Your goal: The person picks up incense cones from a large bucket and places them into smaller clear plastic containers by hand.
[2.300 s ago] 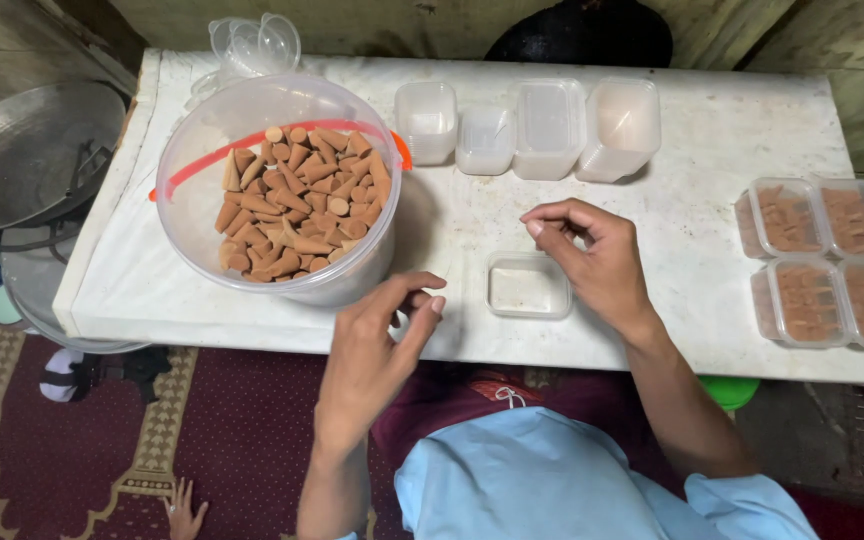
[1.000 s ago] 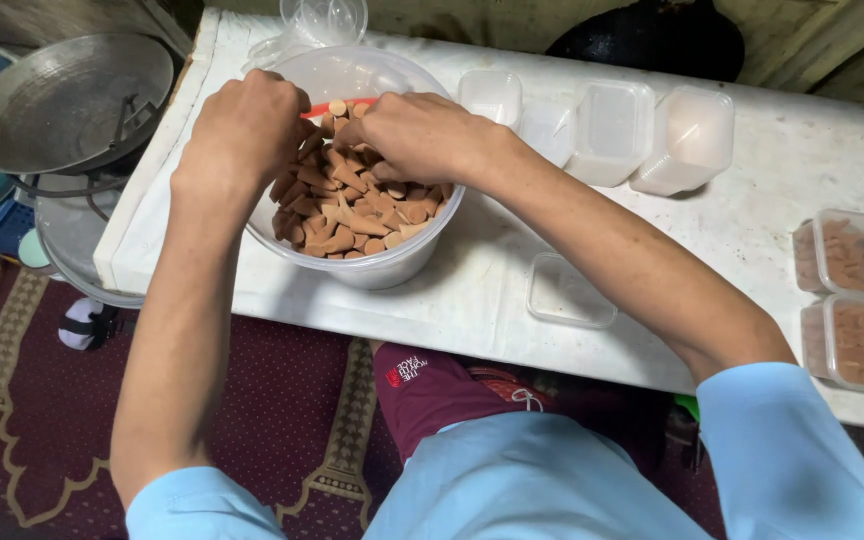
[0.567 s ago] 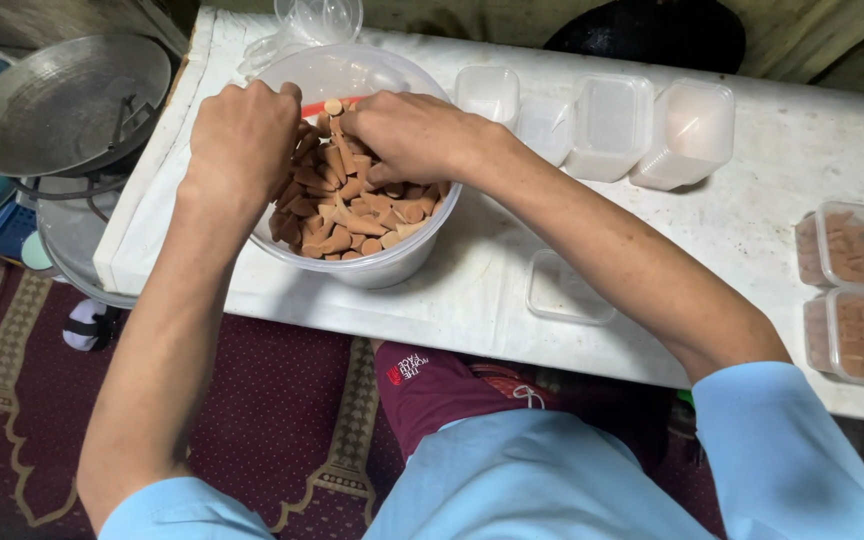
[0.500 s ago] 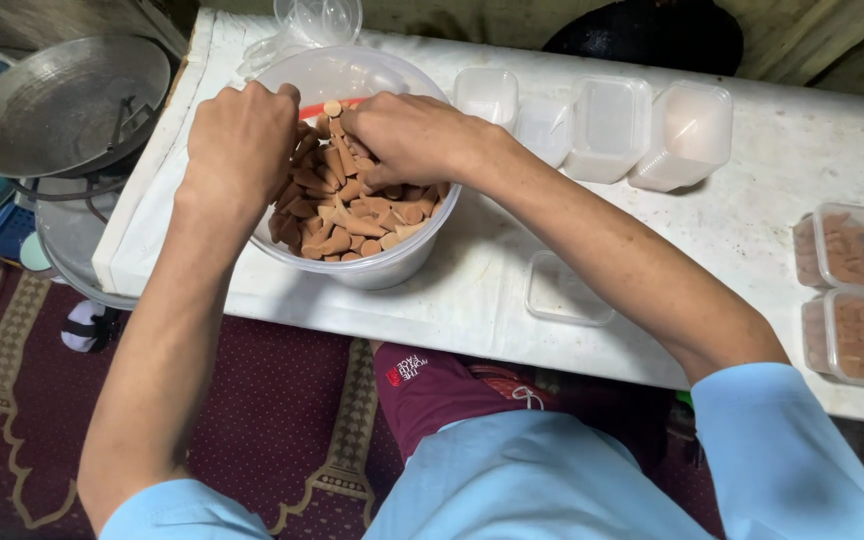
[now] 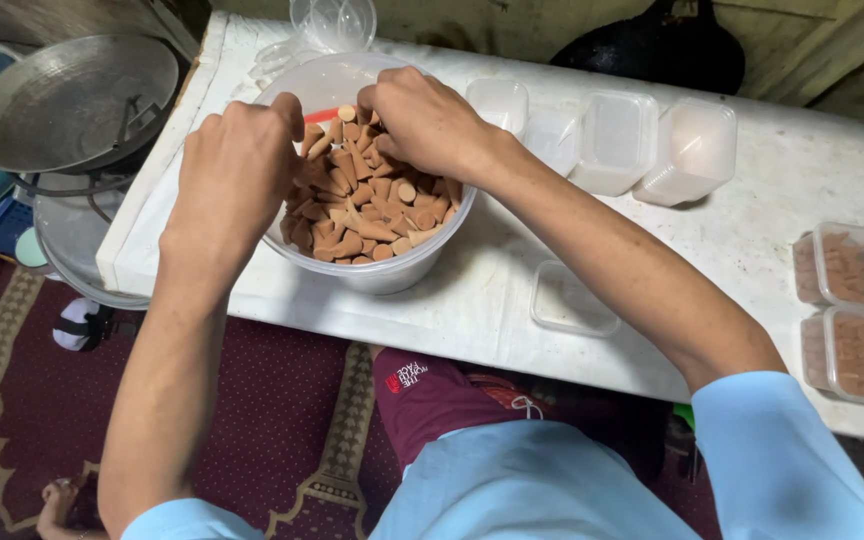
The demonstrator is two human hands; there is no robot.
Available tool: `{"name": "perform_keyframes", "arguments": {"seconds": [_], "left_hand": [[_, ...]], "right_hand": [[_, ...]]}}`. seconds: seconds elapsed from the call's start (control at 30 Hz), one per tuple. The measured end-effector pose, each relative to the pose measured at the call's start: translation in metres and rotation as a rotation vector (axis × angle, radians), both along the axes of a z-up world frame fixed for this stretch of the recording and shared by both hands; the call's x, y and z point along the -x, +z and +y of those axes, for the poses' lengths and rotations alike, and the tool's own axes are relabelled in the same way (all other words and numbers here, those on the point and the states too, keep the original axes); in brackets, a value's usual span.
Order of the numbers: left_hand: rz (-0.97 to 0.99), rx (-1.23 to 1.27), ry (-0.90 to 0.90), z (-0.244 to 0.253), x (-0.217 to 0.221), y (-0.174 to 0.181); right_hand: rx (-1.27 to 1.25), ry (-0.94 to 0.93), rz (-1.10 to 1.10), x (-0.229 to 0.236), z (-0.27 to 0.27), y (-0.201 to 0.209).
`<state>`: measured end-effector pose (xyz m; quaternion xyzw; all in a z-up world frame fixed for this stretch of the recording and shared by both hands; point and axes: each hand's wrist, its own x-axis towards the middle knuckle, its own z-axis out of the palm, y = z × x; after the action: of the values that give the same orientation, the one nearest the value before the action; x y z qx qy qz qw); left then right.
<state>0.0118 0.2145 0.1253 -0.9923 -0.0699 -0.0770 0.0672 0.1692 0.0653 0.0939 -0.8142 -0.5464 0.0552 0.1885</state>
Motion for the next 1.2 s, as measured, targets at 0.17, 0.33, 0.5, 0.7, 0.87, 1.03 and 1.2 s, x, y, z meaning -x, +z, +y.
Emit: {"name": "perform_keyframes", "arguments": {"seconds": [0.17,0.33,0.5,0.7,0.87,1.03,1.2], "left_hand": [[-0.072,0.187,-0.012,-0.012,0.03,0.023],[-0.089,0.35,-0.091,-0.011,0.04,0.03],[-0.074,0.419,-0.155,-0.01,0.041,0.028],[-0.061,0.513,-0.116,-0.01,0.035,0.024],[-0.109,0.552,-0.219,-0.018,0.033,0.027],[-0.155,0.587,-0.268,-0.036,0.027,0.031],[-0.296,0.595,-0.455,-0.066,0.02,0.033]], "right_hand": [[-0.007,0.126,0.011,-0.001,0.012,0.003],[0.057,0.227,-0.137,-0.013,0.039,-0.017],[0.196,0.226,-0.128,-0.013,0.035,-0.012],[0.117,0.128,0.082,-0.007,0.016,0.002],[-0.077,0.176,-0.045,-0.005,-0.015,0.017],[-0.241,0.197,-0.055,0.002,-0.073,0.042],[-0.432,0.14,-0.041,0.013,-0.138,0.063]]}}
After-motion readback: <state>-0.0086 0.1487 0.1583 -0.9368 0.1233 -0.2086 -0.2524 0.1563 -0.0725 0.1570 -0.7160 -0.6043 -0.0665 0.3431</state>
